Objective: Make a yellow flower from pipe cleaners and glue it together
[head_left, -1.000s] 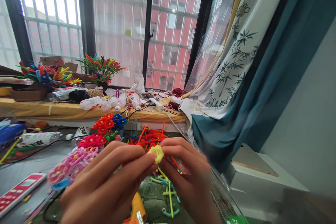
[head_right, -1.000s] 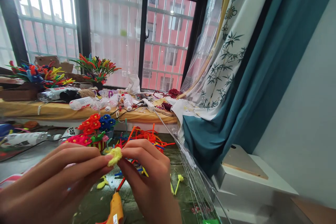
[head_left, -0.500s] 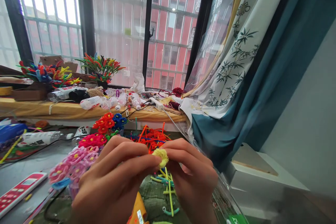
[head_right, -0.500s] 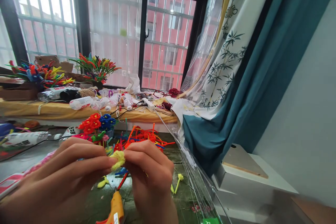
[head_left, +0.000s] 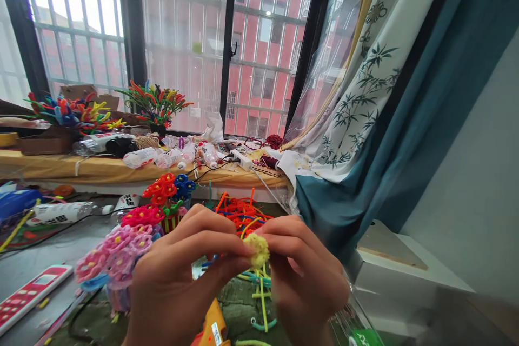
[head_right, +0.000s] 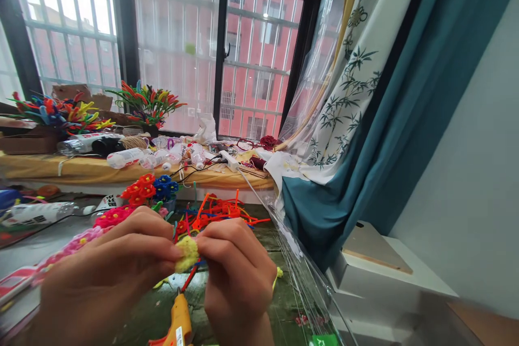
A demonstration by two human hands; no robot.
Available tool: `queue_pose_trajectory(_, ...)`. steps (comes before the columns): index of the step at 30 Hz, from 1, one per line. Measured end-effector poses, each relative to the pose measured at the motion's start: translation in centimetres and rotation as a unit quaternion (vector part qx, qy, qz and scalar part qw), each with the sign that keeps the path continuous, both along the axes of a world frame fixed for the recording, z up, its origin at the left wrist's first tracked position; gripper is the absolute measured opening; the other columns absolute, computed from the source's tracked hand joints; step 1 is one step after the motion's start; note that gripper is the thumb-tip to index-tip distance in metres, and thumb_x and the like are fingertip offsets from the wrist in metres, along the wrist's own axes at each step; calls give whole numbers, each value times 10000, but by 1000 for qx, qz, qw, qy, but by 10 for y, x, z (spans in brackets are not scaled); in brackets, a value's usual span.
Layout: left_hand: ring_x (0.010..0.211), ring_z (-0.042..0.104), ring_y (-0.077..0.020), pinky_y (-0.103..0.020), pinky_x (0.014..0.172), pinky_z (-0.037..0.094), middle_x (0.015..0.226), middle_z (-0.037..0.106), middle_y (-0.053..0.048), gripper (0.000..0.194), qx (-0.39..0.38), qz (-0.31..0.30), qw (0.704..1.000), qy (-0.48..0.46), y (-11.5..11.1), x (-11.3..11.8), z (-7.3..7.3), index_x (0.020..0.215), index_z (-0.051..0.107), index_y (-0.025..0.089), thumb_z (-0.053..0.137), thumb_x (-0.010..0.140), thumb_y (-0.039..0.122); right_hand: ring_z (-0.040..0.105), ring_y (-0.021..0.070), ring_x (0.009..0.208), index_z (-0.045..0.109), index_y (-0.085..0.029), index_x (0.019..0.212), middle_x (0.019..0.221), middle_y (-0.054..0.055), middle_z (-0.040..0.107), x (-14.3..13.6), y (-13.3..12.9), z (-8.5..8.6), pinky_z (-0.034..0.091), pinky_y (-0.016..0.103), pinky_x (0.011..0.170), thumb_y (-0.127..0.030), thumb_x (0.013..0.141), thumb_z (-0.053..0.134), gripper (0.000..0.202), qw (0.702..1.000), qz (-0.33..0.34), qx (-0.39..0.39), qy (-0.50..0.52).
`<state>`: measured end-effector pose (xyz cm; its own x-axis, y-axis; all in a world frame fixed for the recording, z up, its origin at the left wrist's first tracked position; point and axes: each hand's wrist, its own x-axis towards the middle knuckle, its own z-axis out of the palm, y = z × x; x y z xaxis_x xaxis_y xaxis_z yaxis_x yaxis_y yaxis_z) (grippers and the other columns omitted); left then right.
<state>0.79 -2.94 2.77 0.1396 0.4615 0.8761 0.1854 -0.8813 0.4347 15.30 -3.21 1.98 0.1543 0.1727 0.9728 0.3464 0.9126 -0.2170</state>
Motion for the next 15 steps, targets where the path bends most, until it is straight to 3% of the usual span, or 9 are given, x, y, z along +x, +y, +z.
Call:
queue_pose_trajectory(1,716,608,-123,-228,622,494,799,652,50,18,-11,-2,1000,-15,0,0,0,889,728,311,726,872,313,666,155,639,693,-198,800,733,24,688,-1,0,0,546,259,567,59,828,561,291,1000,-3,-2,7)
queue_pose_trajectory(5,666,609,-131,-226,580,493,808,683,40,244,-40,29,998,-25,-2,-1,3,1006,725,338,769,802,465,667,158,652,675,-221,810,746,18,674,-4,1,-2,548,253,559,31,840,561,279,999,-12,-11,34)
queue_pose_trajectory(10,651,585,-105,-195,589,484,830,683,64,258,-59,32,998,0,-2,3,1,1017,706,340,810,782,336,664,173,681,650,-236,844,780,25,676,-6,6,-10,556,277,583,6,823,564,257,999,-1,-24,22)
queue_pose_trajectory(15,695,588,-114,-183,568,463,802,660,65,224,-94,-13,995,-14,1,7,-3,962,707,352,801,779,262,658,175,680,628,-236,830,754,19,664,-5,8,-13,536,266,566,-6,805,564,240,1000,-10,-24,13)
